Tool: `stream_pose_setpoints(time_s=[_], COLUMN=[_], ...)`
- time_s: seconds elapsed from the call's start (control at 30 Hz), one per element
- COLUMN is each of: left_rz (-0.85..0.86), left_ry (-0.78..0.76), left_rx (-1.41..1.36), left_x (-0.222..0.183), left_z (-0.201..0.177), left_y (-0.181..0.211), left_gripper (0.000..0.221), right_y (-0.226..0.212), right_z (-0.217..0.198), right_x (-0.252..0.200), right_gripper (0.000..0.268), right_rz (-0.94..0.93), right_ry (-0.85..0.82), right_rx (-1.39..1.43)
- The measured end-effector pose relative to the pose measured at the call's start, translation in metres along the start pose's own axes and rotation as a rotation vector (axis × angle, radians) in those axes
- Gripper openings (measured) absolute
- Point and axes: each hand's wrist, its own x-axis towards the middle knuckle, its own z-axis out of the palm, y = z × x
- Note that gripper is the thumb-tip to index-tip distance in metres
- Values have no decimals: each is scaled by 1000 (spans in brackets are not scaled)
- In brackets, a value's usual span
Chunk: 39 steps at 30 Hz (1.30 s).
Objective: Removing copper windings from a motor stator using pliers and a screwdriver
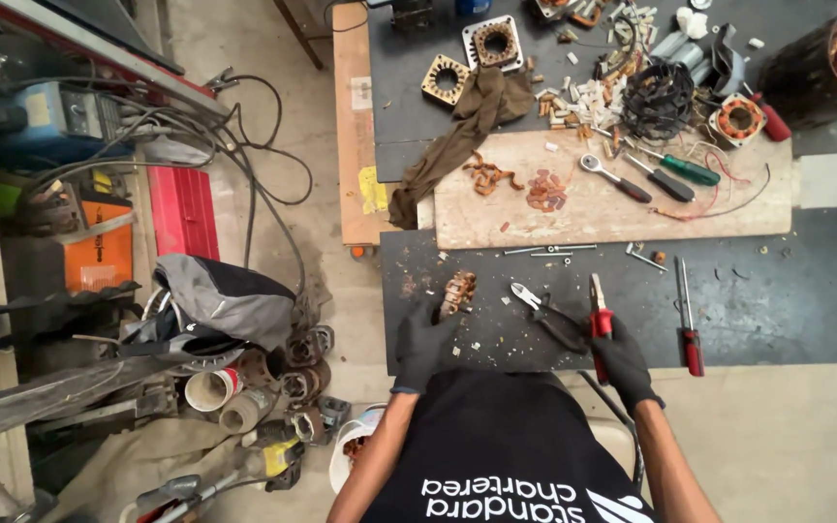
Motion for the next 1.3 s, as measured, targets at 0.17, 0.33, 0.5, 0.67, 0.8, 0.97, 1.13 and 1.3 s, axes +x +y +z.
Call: stream_pose_setpoints(time_s=[0.17, 0.33, 0.5, 0.67, 0.8, 0.97, 1.13, 1.3], left_rz=[343, 466, 503, 713, 705, 540, 516, 214], left_ry=[-17, -57, -51, -27, 30, -2, -6, -11], left_rx=[-7, 83, 326, 358, 254, 360, 347, 332], left_x=[-4, 15, 2, -6, -13, -4, -5, 10], left_z=[-6, -11, -27, -30, -37, -42, -54, -57], left_y=[-25, -80, -86, -74, -42, -42, -23, -48], left_gripper=[45, 47, 63, 62, 54, 58, 44, 39], right_y=[1, 13, 21, 29, 29, 43, 19, -31], right_z=[-14, -13, -10, -11, -18, -34, -53, -86], right_x=[7, 26, 29, 31, 33, 49, 44, 10], right_gripper=[77, 75, 75, 75, 74, 76, 69, 50], right_rz=[-24, -70, -69, -32, -27, -31, -182, -330], right_ry=[30, 61, 90, 105, 114, 134, 145, 193], right_rx=[-48, -9, 101, 78, 53, 27, -143, -275])
